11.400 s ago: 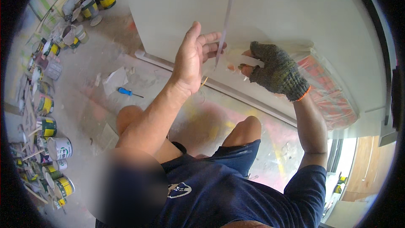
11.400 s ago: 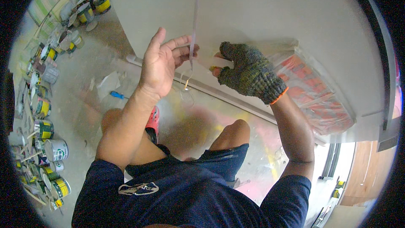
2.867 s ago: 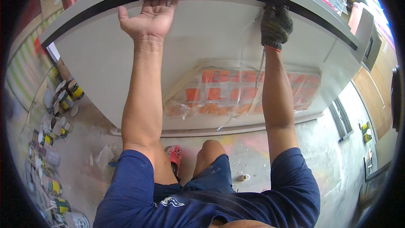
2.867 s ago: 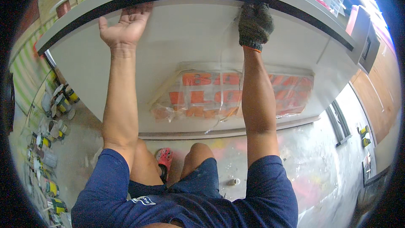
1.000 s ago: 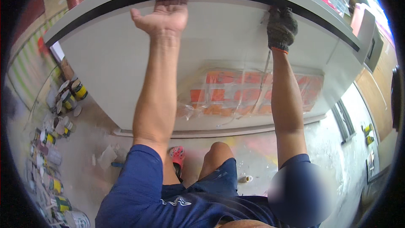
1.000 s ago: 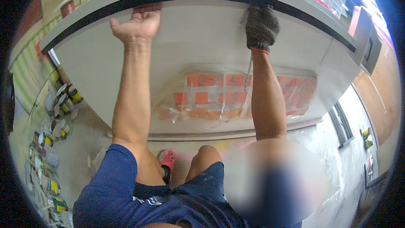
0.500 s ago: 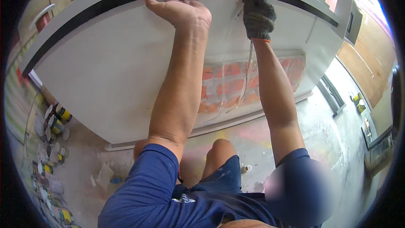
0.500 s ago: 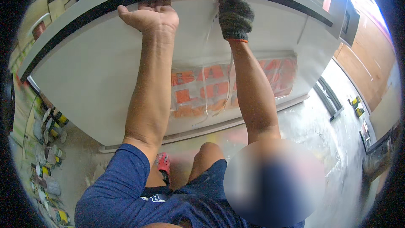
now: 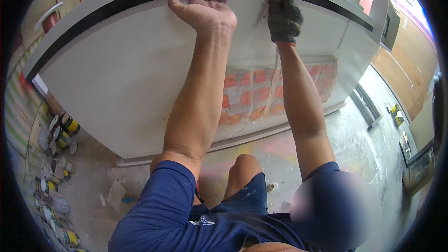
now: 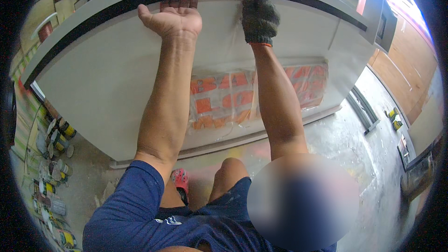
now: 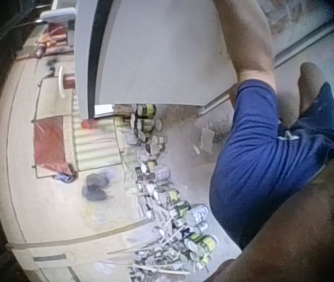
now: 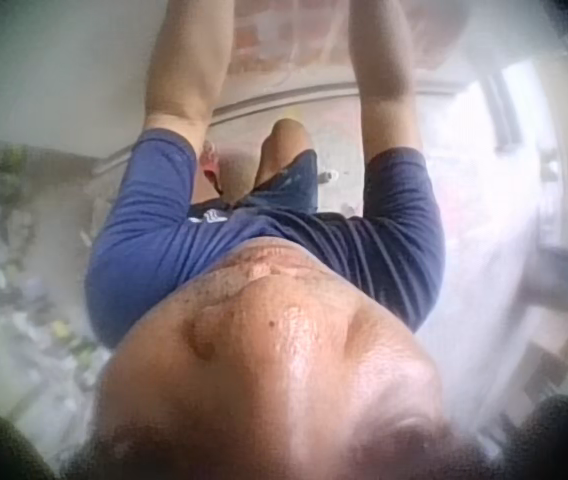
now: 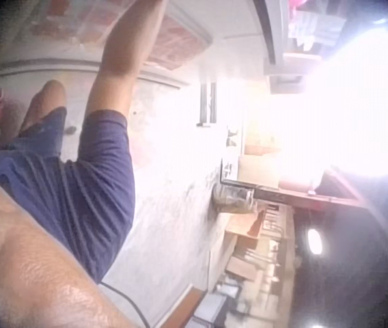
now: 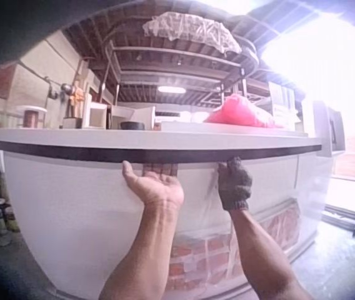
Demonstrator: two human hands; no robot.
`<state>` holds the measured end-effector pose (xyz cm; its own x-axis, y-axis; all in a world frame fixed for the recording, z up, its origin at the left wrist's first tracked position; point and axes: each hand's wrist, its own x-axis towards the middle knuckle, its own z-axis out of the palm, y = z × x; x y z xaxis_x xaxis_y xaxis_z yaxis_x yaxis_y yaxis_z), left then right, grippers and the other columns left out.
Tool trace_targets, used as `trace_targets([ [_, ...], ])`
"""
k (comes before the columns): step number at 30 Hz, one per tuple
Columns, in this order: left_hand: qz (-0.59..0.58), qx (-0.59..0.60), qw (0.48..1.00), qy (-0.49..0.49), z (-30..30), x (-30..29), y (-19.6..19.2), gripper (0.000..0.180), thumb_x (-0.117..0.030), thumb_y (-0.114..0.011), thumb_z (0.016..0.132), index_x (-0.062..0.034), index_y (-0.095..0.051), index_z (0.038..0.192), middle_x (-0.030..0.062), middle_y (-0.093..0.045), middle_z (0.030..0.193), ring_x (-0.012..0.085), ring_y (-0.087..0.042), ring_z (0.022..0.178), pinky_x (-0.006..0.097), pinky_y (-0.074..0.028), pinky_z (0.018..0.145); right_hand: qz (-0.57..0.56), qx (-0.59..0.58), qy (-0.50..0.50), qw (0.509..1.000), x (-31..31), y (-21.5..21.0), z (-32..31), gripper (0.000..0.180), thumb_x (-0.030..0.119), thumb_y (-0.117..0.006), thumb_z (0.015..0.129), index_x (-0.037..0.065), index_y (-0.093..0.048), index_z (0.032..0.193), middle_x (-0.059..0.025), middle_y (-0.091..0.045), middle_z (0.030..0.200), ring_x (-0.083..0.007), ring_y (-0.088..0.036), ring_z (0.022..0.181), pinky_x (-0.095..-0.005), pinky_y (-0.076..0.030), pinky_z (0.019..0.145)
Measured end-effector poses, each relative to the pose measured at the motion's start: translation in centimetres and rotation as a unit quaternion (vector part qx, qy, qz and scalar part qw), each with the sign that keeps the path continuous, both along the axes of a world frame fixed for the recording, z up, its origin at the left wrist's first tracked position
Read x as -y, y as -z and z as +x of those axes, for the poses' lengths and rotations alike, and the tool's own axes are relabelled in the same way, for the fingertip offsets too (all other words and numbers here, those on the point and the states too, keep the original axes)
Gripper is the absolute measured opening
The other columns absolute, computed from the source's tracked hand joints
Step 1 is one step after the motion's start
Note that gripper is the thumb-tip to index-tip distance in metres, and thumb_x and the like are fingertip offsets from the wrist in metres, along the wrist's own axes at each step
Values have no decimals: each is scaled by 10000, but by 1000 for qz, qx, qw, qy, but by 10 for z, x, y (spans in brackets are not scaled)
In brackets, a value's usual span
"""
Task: Installing an LED light strip along the edge of a furniture counter.
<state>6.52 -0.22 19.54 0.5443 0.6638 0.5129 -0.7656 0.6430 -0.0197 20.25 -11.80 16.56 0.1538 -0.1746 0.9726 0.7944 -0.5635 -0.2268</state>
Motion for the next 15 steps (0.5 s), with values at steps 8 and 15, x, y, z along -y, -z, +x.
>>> trace_targets([
  [8, 15, 33, 999, 40, 8, 1, 6, 816, -707, -352, 865, -71, -426, 1370, 124, -468, 1312, 230, -414, 1266, 438, -253, 1132, 17, -47, 0, 999, -4, 0, -4, 245, 345, -629, 851, 102, -604, 836, -143, -649, 757, -393, -619, 760, -475, -482, 674],
  [15, 95, 10, 995, 7, 7, 7, 9, 948, -784, -387, 807, -40, -368, 1394, 130, -403, 1358, 259, -355, 1300, 453, -176, 1138, 1, -76, -1, 997, -1, 0, -4, 301, 381, -568, 869, 95, -652, 908, -180, -653, 859, -420, -615, 833, -511, -483, 719],
])
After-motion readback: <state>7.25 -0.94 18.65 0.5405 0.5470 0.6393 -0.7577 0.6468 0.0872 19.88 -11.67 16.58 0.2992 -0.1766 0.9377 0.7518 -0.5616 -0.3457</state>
